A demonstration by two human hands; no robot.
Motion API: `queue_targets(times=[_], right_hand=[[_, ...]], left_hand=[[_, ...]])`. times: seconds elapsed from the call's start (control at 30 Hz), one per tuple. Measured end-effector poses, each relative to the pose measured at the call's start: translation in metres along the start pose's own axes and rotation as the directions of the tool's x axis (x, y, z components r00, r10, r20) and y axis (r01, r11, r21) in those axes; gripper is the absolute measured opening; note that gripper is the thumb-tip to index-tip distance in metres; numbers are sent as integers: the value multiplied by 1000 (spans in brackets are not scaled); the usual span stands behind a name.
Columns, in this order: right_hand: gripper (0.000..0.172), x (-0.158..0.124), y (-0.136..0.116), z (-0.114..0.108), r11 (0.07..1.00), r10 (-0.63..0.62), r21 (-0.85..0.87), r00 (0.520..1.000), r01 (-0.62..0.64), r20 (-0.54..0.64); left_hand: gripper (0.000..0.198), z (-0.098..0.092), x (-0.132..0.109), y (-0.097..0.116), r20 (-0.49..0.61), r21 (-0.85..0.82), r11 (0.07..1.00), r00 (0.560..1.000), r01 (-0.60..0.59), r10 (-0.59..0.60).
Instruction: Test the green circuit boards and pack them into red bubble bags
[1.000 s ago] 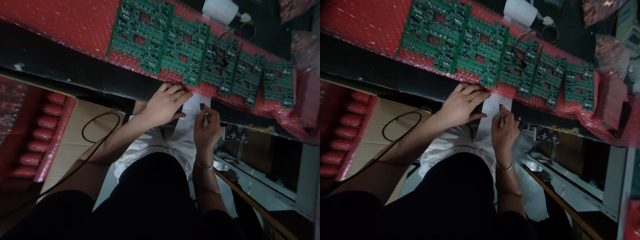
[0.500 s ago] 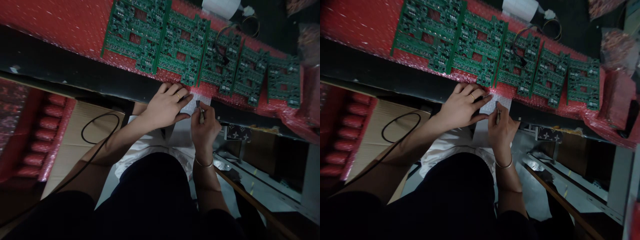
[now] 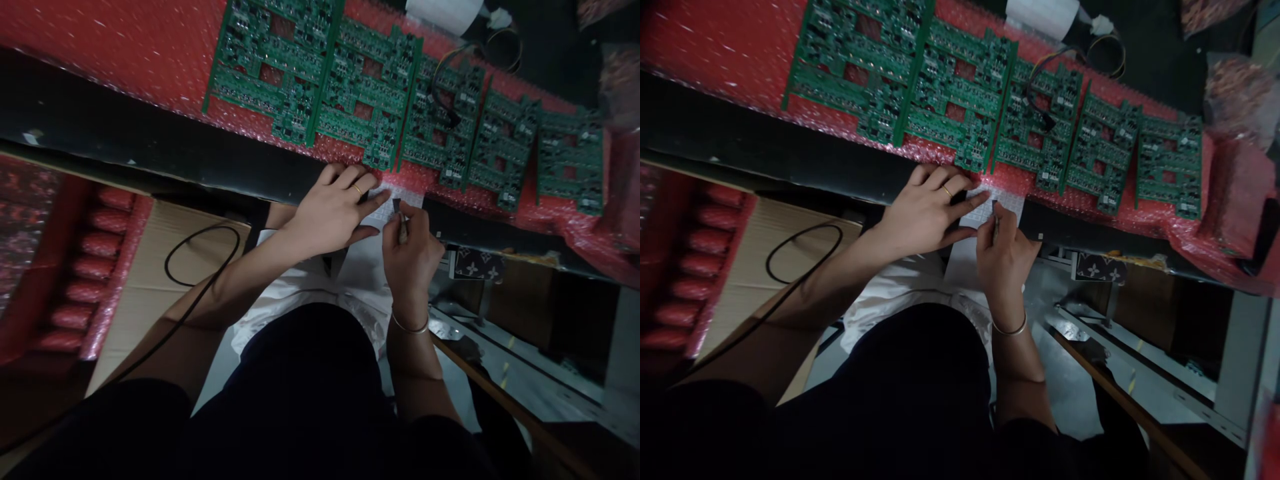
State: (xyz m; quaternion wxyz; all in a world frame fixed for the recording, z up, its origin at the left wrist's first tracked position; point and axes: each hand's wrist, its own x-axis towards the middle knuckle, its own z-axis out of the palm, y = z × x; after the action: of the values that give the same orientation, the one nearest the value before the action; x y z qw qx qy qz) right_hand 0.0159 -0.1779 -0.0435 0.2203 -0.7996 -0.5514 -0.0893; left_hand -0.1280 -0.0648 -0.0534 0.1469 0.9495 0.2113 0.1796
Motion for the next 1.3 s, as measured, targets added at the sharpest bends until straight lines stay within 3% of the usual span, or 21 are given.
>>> queue_targets(times=[0.23,1.03,1.3], right_hand=[[21,-6,-1,-8,999,-32,21,999,31,30],[15,-36,-5,-13,988,-104,109,993,111,-63],[22,-22,15,-8,993,20,121,987,0,-159]], left_hand=[[58,-1,1,0,11,49,999,1000,-16,15],[58,2,1,1,-4,53,999,1000,-3,3],[59,4,5,12,-17,37,998,998,53,-53]])
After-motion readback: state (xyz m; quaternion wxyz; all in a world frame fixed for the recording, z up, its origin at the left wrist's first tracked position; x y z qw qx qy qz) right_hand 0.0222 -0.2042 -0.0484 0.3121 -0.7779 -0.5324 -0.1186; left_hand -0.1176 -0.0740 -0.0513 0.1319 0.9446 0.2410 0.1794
